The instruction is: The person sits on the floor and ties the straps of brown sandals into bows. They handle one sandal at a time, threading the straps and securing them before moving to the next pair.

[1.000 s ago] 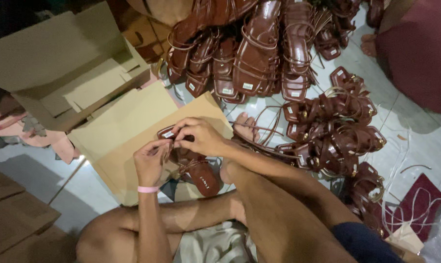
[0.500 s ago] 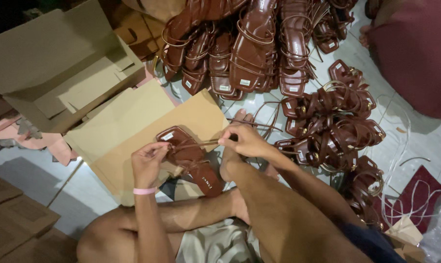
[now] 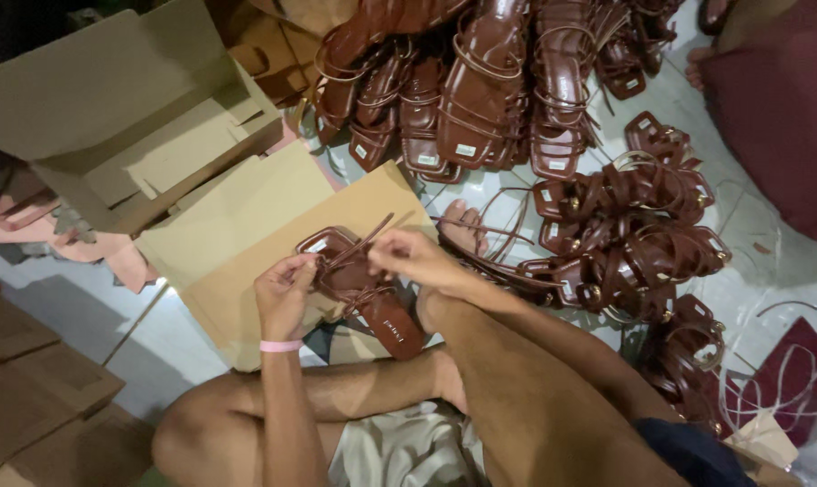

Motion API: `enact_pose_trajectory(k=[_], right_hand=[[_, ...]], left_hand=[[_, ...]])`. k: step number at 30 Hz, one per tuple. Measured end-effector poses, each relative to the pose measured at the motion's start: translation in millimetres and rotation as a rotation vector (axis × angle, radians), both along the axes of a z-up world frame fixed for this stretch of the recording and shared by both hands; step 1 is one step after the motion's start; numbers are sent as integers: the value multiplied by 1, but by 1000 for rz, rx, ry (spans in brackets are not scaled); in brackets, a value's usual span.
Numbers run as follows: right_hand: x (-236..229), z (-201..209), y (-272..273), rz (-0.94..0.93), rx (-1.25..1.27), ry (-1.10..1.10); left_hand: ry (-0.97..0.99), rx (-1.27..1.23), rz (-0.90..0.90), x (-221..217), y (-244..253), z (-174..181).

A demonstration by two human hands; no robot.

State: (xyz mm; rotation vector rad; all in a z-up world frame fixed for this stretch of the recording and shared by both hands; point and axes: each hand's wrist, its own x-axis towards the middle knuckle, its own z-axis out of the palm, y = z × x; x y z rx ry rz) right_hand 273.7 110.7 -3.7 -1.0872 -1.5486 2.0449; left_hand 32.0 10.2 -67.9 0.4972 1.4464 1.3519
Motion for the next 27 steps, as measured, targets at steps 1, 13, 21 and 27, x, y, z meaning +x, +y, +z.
enact_pose_trajectory(k=[1, 13, 21, 27], right_hand=[[-3, -1, -1, -55, 26, -19], [-26, -4, 3, 44, 94, -158], [-3, 7, -13, -30, 74, -143], [6, 15, -14, -16, 96, -191]], left_hand=[[4, 2, 1, -1, 0, 1], [105, 112, -49, 4, 1, 1], [-13, 135, 10, 7, 4, -14], [65, 118, -80, 2, 8, 10]])
